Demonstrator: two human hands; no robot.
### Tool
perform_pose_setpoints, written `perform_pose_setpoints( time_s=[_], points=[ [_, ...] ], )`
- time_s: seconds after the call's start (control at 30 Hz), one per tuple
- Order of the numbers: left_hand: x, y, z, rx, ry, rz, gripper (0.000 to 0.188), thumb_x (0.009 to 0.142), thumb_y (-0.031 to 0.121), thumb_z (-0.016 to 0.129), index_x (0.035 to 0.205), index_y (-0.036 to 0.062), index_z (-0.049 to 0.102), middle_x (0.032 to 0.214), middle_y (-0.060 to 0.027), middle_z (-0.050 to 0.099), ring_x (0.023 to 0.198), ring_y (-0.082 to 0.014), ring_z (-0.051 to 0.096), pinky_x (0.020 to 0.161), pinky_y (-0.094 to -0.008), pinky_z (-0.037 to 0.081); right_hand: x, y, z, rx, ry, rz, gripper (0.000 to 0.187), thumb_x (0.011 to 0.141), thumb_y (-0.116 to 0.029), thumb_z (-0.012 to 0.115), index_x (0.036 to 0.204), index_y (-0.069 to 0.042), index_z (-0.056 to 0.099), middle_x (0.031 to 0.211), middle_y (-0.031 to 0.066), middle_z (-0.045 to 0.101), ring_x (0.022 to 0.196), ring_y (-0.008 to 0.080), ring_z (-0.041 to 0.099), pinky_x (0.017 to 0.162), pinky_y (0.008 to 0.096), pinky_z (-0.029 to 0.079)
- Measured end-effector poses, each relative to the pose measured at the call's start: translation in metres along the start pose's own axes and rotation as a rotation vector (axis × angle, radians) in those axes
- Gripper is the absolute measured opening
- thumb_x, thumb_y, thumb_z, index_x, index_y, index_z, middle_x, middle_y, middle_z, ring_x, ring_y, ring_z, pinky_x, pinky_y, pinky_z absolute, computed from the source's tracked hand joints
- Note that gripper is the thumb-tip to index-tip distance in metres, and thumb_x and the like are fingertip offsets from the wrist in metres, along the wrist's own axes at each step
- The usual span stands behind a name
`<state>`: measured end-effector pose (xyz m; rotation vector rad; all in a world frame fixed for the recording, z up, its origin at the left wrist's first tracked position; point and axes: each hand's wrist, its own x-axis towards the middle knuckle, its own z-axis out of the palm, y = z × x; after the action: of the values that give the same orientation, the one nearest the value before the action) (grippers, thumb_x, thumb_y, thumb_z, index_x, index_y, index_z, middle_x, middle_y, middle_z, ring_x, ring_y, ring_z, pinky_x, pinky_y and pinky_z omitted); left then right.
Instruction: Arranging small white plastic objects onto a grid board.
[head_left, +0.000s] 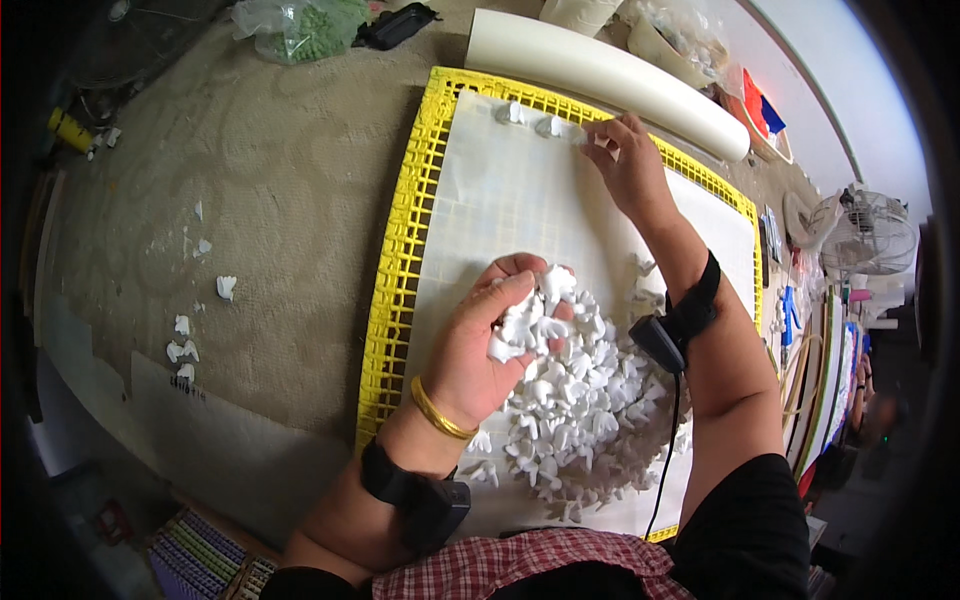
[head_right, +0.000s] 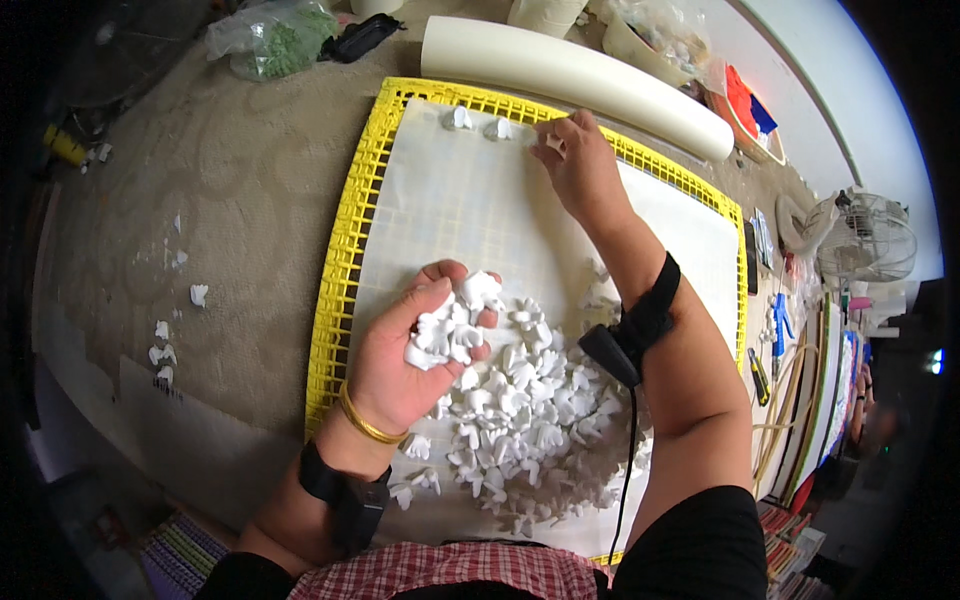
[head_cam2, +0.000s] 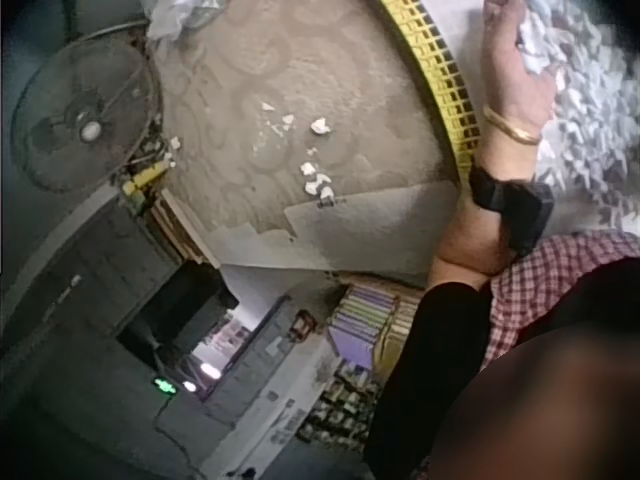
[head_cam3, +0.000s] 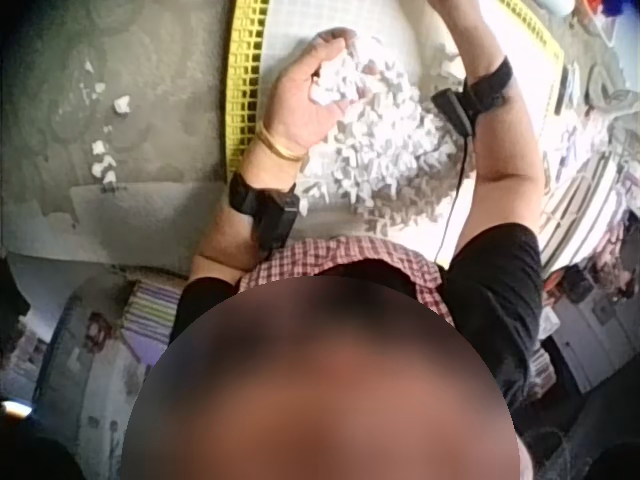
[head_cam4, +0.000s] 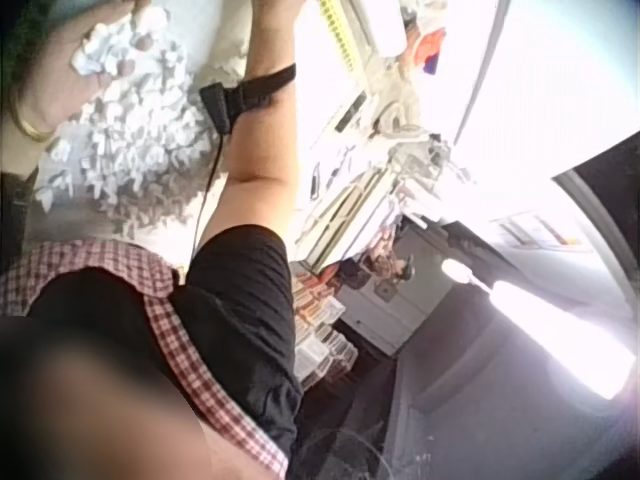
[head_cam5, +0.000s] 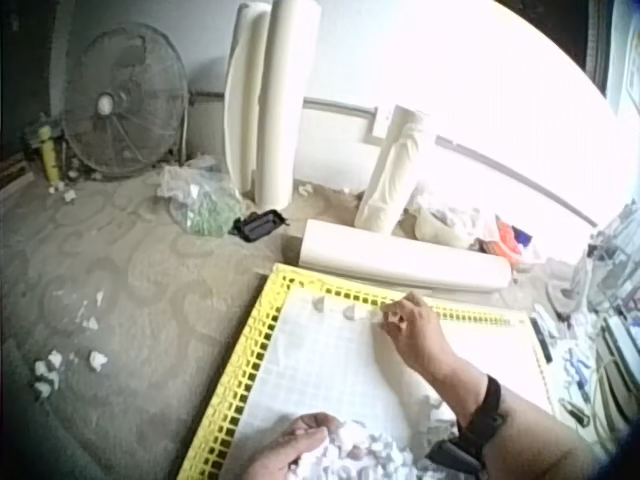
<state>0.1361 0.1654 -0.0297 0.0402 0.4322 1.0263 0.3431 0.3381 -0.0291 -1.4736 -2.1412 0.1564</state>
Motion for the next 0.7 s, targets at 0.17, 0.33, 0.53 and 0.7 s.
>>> perform_pose_setpoints(
  time_s=[0.17,0.33,0.53,0.7],
  points=[
    [0.000,0.003,-0.005,0.007,0.004,0.048,0.020,0.095,0.021,0.055,0.114,0.0132,0.055,0.112,-0.0093,0.062,0.094,-0.0214,0.062,0.073,-0.0348,0.052,-0.023,-0.052,-0.043,0.607,-0.384,0.120,0.034,0.084,-0.011,0.073,0.117,-0.006,0.066,0.104,0.0052,0.066,0.094,0.0163,0.060,0.080,0.0284,0.049],
    [-0.001,0.002,0.003,0.045,0.020,0.061,0.020,0.096,0.019,0.056,0.114,0.0121,0.056,0.107,-0.0046,0.062,0.095,-0.0186,0.062,0.076,-0.0364,0.051,-0.061,-0.092,-0.062,0.693,-0.608,-0.097,0.041,0.077,-0.012,0.079,0.116,-0.009,0.067,0.102,0.0032,0.068,0.090,0.0152,0.062,0.078,0.0273,0.050],
    [0.000,-0.002,0.005,0.086,0.008,0.017,0.022,0.097,0.024,0.055,0.116,0.0130,0.056,0.106,-0.0030,0.062,0.094,-0.0174,0.060,0.072,-0.0332,0.051,-0.076,-0.109,-0.070,0.445,-0.335,-0.109,0.029,0.078,-0.004,0.075,0.106,-0.006,0.067,0.096,0.0063,0.065,0.081,0.0184,0.063,0.071,0.0284,0.051],
    [0.000,-0.004,0.003,0.143,-0.049,-0.074,0.025,0.097,0.029,0.058,0.115,0.0118,0.058,0.100,-0.0028,0.063,0.088,-0.0180,0.062,0.070,-0.0327,0.051,-0.084,-0.110,-0.063,0.417,-0.195,-0.107,0.027,0.078,0.000,0.074,0.103,-0.004,0.066,0.094,0.0072,0.062,0.079,0.0177,0.062,0.070,0.0276,0.052]
  ],
)
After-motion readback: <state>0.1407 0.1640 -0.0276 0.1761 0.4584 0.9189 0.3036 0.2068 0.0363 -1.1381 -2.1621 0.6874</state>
